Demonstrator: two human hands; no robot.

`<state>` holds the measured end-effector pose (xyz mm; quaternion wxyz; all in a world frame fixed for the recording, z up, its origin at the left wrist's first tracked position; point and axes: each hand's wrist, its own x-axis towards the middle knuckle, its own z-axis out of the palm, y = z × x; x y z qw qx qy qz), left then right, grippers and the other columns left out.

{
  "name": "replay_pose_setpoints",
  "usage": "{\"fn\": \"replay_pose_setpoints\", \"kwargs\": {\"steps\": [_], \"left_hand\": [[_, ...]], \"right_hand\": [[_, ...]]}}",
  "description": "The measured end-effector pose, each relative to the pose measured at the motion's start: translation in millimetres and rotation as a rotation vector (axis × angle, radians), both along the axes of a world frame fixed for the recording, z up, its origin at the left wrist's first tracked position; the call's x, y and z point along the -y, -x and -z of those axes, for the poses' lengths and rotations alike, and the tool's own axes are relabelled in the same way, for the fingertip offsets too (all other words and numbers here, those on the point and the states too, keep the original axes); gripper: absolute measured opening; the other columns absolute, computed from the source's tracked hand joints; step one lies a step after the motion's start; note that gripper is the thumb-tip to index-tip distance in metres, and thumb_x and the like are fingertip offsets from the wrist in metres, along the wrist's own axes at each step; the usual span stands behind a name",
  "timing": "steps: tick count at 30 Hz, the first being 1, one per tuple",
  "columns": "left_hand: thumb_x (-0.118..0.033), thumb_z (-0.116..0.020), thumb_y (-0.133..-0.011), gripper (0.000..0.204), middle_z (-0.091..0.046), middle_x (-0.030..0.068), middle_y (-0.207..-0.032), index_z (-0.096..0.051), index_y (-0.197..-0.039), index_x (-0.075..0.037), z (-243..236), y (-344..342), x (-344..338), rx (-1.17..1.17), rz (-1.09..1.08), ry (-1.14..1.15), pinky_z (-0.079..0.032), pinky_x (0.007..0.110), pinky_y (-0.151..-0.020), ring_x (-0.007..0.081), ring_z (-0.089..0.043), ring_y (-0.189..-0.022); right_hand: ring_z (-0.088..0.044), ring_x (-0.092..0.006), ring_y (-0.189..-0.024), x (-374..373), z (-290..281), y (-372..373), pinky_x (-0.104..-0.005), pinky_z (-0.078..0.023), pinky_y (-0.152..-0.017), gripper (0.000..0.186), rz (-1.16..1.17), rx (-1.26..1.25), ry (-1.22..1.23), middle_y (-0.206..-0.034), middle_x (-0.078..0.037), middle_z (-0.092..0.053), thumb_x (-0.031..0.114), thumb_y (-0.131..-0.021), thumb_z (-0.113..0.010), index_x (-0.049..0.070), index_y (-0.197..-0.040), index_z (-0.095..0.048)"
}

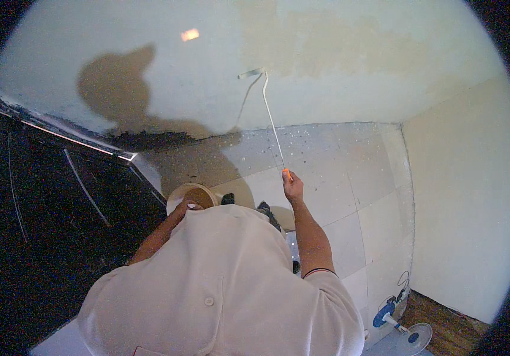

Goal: Apply paint to a wall using a roller after dipping it in a bucket of paint.

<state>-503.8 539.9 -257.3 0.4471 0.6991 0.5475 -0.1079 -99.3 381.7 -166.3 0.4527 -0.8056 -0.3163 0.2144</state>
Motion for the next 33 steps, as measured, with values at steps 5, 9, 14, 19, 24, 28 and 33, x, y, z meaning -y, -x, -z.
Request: {"fn": "replay_pose_setpoints", "kwargs": {"steps": [5,9,14,19,24,28,33], "left_hand": [[-0.04,-0.072,-0.062,0.06,-0.057,0.0148,-0.102,-0.056,-0.106,-0.002,7.1,6.3,2.1,0.154,-0.134,0.182,-0.04,0.034,-0.088,0.026,-0.052,-0.1],[-0.033,-0.071,-0.065,0.055,-0.058,0.0147,-0.099,-0.054,-0.106,-0.001,5.5,8.7,5.6,0.292,-0.185,0.23,-0.043,0.032,-0.084,0.0247,-0.055,-0.095],[-0.025,-0.068,-0.068,0.042,-0.059,0.0136,-0.096,-0.056,-0.099,0.001,-25.0,8.1,14.4,0.52,-0.424,0.469,-0.043,0.031,-0.082,0.0236,-0.056,-0.091],[-0.021,-0.065,-0.07,0.032,-0.06,0.0121,-0.096,-0.061,-0.093,0.001,126.5,54.3,-3.6,0.548,-0.215,0.679,-0.043,0.03,-0.082,0.022,-0.056,-0.091],[-0.022,-0.067,-0.069,0.035,-0.06,0.0122,-0.096,-0.061,-0.095,0.001,143.9,56.3,7.6,0.589,-0.185,0.631,-0.043,0.03,-0.082,0.0221,-0.056,-0.091],[-0.024,-0.068,-0.069,0.038,-0.06,0.0123,-0.097,-0.061,-0.096,0.001,133.1,51.6,-0.3,0.603,-0.116,0.571,-0.042,0.031,-0.082,0.0222,-0.056,-0.092],[-0.028,-0.071,-0.066,0.045,-0.06,0.0127,-0.098,-0.06,-0.099,0.001,65.9,21.1,1.3,0.463,-0.133,0.447,-0.042,0.032,-0.083,0.0231,-0.056,-0.092]], "right_hand": [[-0.041,-0.0084,-0.057,-43.3,-18.8,5.4,-0.0244,-0.037,-0.053,0.035,-0.027,0.055,-0.196,-0.062,0.001,-0.046,0.032,-0.088,-0.05,0.0,-0.099,-0.058],[-0.04,-0.006,-0.058,-94.4,-58.6,8.0,-0.0218,-0.036,-0.052,0.033,-0.116,-0.023,-0.214,-0.064,0.003,-0.045,0.03,-0.088,-0.05,0.001,-0.103,-0.056],[-0.056,-0.0141,-0.069,-107.0,-55.7,1.4,-0.0277,-0.045,-0.064,0.035,-0.142,0.03,-0.192,-0.076,-0.011,-0.06,0.029,-0.087,-0.051,0.0,-0.105,-0.056],[-0.039,-0.0056,-0.061,-66.5,-26.2,6.4,-0.0214,-0.036,-0.054,0.031,-0.109,-0.098,-0.137,-0.066,0.004,-0.044,0.029,-0.089,-0.049,0.001,-0.099,-0.056],[-0.058,-0.021,-0.069,-26.2,10.9,5.5,-0.0319,-0.045,-0.065,0.035,-0.053,-0.038,0.046,-0.073,-0.015,-0.061,0.034,-0.086,-0.051,0.002,-0.1,-0.059],[-0.059,-0.0223,-0.07,-5.2,22.8,11.3,-0.0335,-0.045,-0.066,0.04,0.068,-0.059,0.179,-0.073,-0.017,-0.061,0.04,-0.085,-0.051,0.003,-0.098,-0.06],[-0.058,-0.0218,-0.068,5.8,44.0,2.0,-0.0338,-0.045,-0.064,0.043,0.128,-0.149,0.197,-0.073,-0.014,-0.061,0.043,-0.083,-0.052,0.003,-0.097,-0.061]]}}
